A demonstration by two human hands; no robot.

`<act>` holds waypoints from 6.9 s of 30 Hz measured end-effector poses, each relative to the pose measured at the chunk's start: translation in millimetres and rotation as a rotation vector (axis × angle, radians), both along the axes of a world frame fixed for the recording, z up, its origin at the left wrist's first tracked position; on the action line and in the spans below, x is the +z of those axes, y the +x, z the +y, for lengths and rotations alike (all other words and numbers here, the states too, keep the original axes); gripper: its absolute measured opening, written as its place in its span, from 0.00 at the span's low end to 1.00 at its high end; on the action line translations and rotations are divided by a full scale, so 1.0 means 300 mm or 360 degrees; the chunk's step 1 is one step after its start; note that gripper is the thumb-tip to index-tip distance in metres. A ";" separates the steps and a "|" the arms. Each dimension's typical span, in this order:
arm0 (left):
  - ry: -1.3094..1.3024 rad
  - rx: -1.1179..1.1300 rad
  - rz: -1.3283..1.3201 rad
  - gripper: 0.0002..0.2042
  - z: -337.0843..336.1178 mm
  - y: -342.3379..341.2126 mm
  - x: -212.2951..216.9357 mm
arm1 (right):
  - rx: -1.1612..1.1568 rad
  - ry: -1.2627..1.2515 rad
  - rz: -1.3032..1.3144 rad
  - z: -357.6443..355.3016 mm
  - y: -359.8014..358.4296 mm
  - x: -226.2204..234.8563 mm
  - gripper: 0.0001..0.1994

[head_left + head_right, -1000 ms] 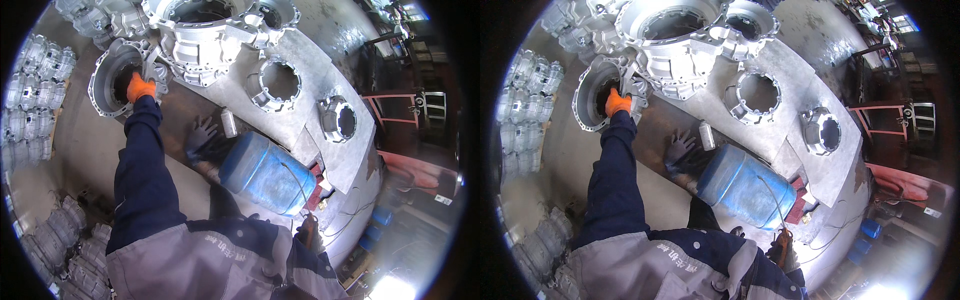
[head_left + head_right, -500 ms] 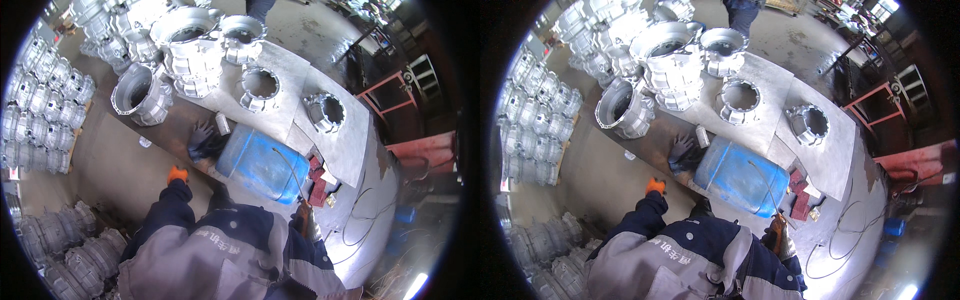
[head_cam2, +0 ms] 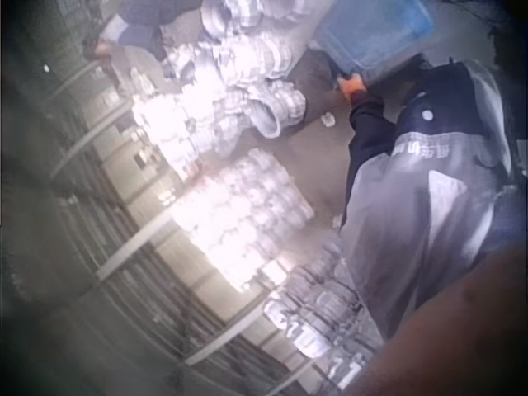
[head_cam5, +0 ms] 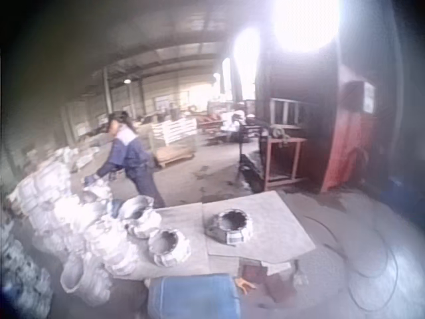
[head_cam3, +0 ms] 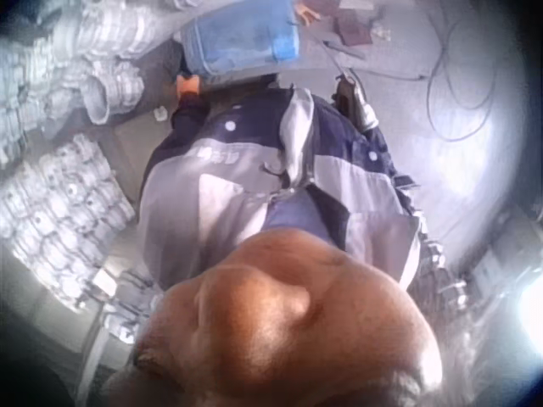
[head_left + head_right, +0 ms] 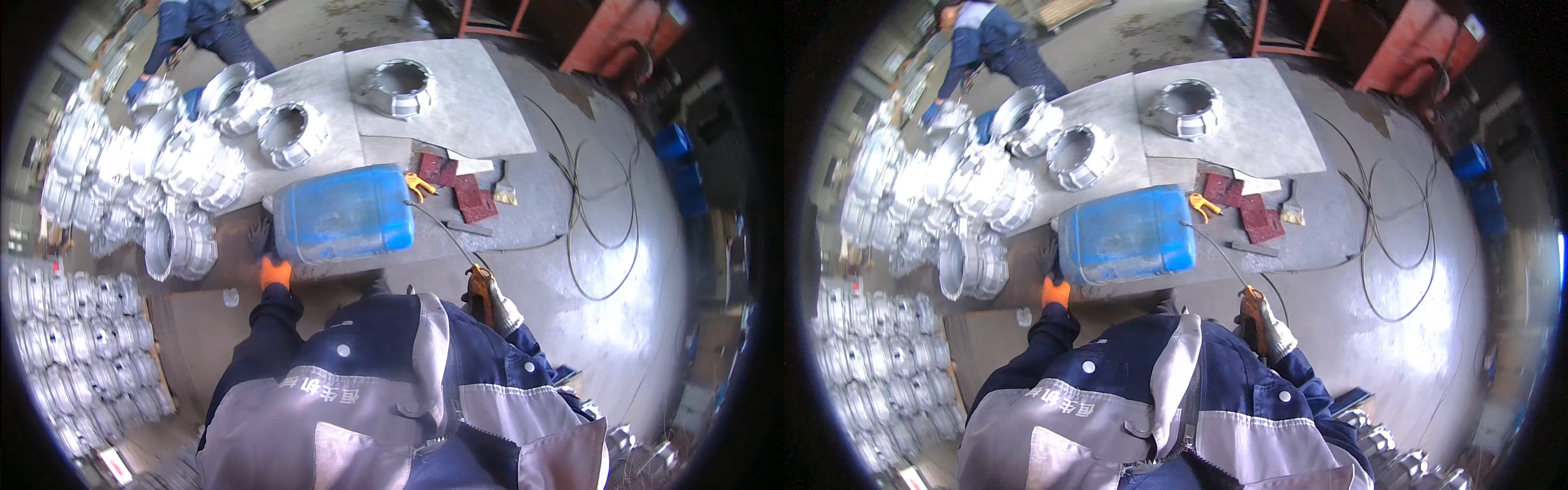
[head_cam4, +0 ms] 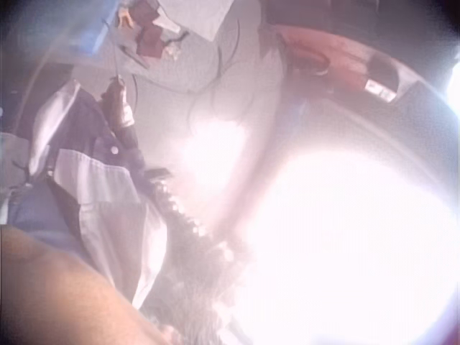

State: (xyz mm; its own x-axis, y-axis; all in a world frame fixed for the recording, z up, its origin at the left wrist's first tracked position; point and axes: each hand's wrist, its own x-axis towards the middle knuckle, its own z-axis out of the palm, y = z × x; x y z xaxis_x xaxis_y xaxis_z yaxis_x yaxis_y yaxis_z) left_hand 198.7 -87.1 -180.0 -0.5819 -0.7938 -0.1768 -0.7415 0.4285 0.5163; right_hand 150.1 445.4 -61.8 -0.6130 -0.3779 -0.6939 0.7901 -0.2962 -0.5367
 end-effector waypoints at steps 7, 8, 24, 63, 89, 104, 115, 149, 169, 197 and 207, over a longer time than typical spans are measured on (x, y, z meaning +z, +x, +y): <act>-0.0143 -0.0608 0.0081 0.33 0.172 -0.710 0.173 | -0.0483 -0.0046 -0.0015 0.126 0.029 -0.013 0.34; -0.0148 -0.0734 0.0151 0.35 0.206 -0.807 0.173 | -0.0535 0.0035 -0.0032 0.145 0.035 -0.014 0.34; -0.0381 -0.1471 -0.0567 0.41 0.446 -1.888 -0.009 | -0.1097 0.0321 -0.0496 0.103 0.048 -0.020 0.36; -0.0407 -0.2222 -0.0412 0.08 0.394 -2.040 -0.025 | -0.1007 0.0398 -0.0301 0.059 -0.390 0.232 0.33; -0.0498 -0.0837 -0.0264 0.17 0.657 -0.557 0.153 | 0.0718 0.0335 0.0747 0.071 -1.175 0.076 0.31; -0.0575 -0.1098 0.0012 0.11 0.524 -0.418 0.142 | 0.1480 0.0709 0.0777 0.090 -0.810 0.450 0.32; -0.0347 -0.0975 -0.0123 0.13 0.529 -0.390 0.207 | 0.2205 0.1036 0.1370 -0.443 -0.661 0.508 0.35; -0.0648 -0.1853 -0.0361 0.12 0.287 -0.399 0.221 | 0.1950 0.1121 0.1475 -0.762 -0.763 0.425 0.39; -0.0505 -0.0838 0.0002 0.11 0.668 -0.472 0.151 | 0.1803 0.1432 0.1348 -0.485 -0.819 0.507 0.37; -0.0797 -0.0743 -0.0511 0.11 0.734 -0.441 0.203 | 0.1488 0.0959 0.1473 -0.278 -0.908 0.261 0.25; -0.0767 -0.0480 -0.1048 0.15 0.830 -0.488 0.275 | 0.1201 0.0390 0.0325 0.295 -0.725 0.094 0.29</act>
